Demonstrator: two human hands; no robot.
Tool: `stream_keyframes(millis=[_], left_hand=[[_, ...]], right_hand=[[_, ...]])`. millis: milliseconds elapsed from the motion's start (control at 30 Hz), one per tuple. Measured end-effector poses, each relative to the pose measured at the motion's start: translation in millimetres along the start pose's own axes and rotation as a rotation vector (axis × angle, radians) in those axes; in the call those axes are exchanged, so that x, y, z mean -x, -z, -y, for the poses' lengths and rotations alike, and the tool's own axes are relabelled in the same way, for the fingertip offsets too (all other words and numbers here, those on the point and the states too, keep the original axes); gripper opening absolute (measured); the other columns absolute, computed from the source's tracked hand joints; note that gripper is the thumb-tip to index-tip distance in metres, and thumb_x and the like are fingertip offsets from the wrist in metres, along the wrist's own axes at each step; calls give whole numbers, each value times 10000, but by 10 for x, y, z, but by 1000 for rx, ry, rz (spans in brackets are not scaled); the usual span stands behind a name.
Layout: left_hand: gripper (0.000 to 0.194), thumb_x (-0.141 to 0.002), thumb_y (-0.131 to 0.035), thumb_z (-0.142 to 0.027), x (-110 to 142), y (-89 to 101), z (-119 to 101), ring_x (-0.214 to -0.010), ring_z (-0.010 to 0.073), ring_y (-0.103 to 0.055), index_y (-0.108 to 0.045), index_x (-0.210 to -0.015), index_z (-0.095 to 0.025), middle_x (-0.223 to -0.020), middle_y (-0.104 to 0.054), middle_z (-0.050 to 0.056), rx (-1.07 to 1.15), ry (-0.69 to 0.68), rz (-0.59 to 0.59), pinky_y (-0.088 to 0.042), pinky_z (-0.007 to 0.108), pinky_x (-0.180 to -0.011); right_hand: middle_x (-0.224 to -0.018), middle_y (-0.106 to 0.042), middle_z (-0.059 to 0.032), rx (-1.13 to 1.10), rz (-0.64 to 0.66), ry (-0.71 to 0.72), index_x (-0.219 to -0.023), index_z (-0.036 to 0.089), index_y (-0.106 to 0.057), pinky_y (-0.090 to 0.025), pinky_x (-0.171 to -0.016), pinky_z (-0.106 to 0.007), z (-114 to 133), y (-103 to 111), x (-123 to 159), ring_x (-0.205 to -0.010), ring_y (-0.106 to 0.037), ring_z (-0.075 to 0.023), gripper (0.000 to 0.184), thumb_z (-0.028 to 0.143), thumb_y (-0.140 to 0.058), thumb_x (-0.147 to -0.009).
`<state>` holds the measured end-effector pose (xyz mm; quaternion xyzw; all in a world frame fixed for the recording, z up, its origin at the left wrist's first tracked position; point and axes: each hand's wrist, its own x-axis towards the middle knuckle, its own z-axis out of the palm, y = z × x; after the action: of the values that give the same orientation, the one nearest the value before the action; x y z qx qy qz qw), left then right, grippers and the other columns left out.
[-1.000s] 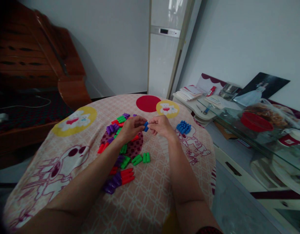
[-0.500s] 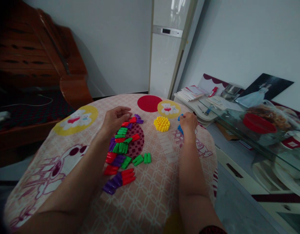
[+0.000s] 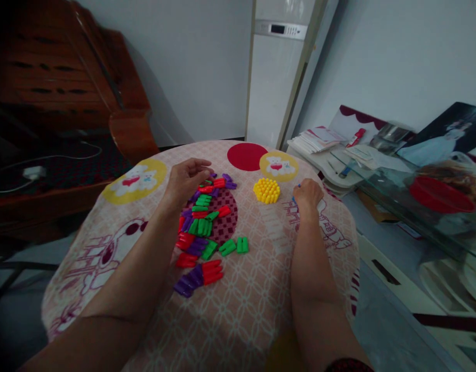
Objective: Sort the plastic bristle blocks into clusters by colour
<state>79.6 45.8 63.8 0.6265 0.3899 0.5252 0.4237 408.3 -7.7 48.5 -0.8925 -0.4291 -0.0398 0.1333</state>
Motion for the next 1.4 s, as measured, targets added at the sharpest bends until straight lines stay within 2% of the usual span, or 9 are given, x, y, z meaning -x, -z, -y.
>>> stream_keyframes(millis=[300, 500, 600, 800, 933, 1033, 1133, 1267, 1400], left_hand=[[248, -739, -656, -194, -92, 235, -32, -648, 117, -675, -642, -980, -137, -790, -700, 32, 16, 10, -100, -564, 226, -601], [232, -724, -647, -200, -124, 632, 37, -635, 121, -671, -645, -948, -139, -782, -703, 33, 31, 40, -296, -568, 249, -621], [244, -703, -651, -215, -136, 772, 98, -631, 121, -670, -647, -935, -140, -787, -709, 32, 63, 61, -365, -555, 238, -601], [219, -671, -635, -196, -159, 837, 330, -565, 110, -639, -656, -880, -135, -656, -662, -3, 5, 129, -375, -511, 198, -529], [136, -670, -616, -149, -135, 809, 439, -486, 103, -584, -689, -783, -129, -542, -614, -17, -196, 214, -185, -475, 195, -497], [145, -695, -617, -145, -113, 717, 425, -503, 123, -596, -744, -767, -139, -539, -644, -2, -449, 246, 149, -483, 216, -534], [211, -697, -640, -129, -100, 561, 372, -699, 188, -683, -797, -829, -182, -727, -746, 35, -774, 139, 357, -525, 265, -690], [381, -645, -683, -94, -72, 402, 358, -983, 288, -684, -798, -985, -222, -1011, -768, 84, -1080, 6, 493, -516, 331, -842], [298, -606, -707, -92, -70, 412, 410, -892, 252, -685, -786, -852, -241, -914, -764, 51, -1038, -5, 481, -511, 301, -779]], right_hand=[[-1018, -719, -199, -10, -132, -19, -975, 127, -763, -518, -837, -466, 25, 139, 32, -1003, -670, -346, 272, 292, -643, -795], [-782, -724, -120, -273, -342, 309, -858, 139, -743, -502, -745, -371, 319, 456, 302, -768, -662, -252, 283, 368, -578, -839], [-730, -707, -78, -397, -257, 539, -817, 156, -731, -466, -679, -313, 585, 440, 571, -688, -636, -209, 266, 368, -571, -841], [-817, -712, -54, -330, 154, 897, -848, 200, -706, -440, -670, -276, 933, 129, 1403, -740, -634, -182, 143, 303, -610, -869], [-983, -693, -78, -368, 239, 1024, -986, 199, -681, -489, -801, -307, 801, -29, 1760, -903, -645, -200, 136, 254, -609, -885], [-1027, -681, -93, -464, 176, 966, -1038, 205, -665, -509, -858, -345, 616, -110, 1754, -962, -640, -219, 173, 254, -583, -894], [-1022, -689, -118, -554, 49, 873, -1045, 192, -666, -522, -868, -386, 438, -210, 1623, -967, -644, -246, 204, 275, -552, -897], [-971, -703, -127, -619, -69, 730, -1004, 182, -677, -533, -835, -392, 246, -375, 1502, -907, -661, -249, 216, 288, -531, -885], [-881, -701, -105, -642, -32, 668, -934, 188, -681, -542, -768, -362, 137, -457, 1493, -802, -666, -225, 199, 299, -526, -875]])
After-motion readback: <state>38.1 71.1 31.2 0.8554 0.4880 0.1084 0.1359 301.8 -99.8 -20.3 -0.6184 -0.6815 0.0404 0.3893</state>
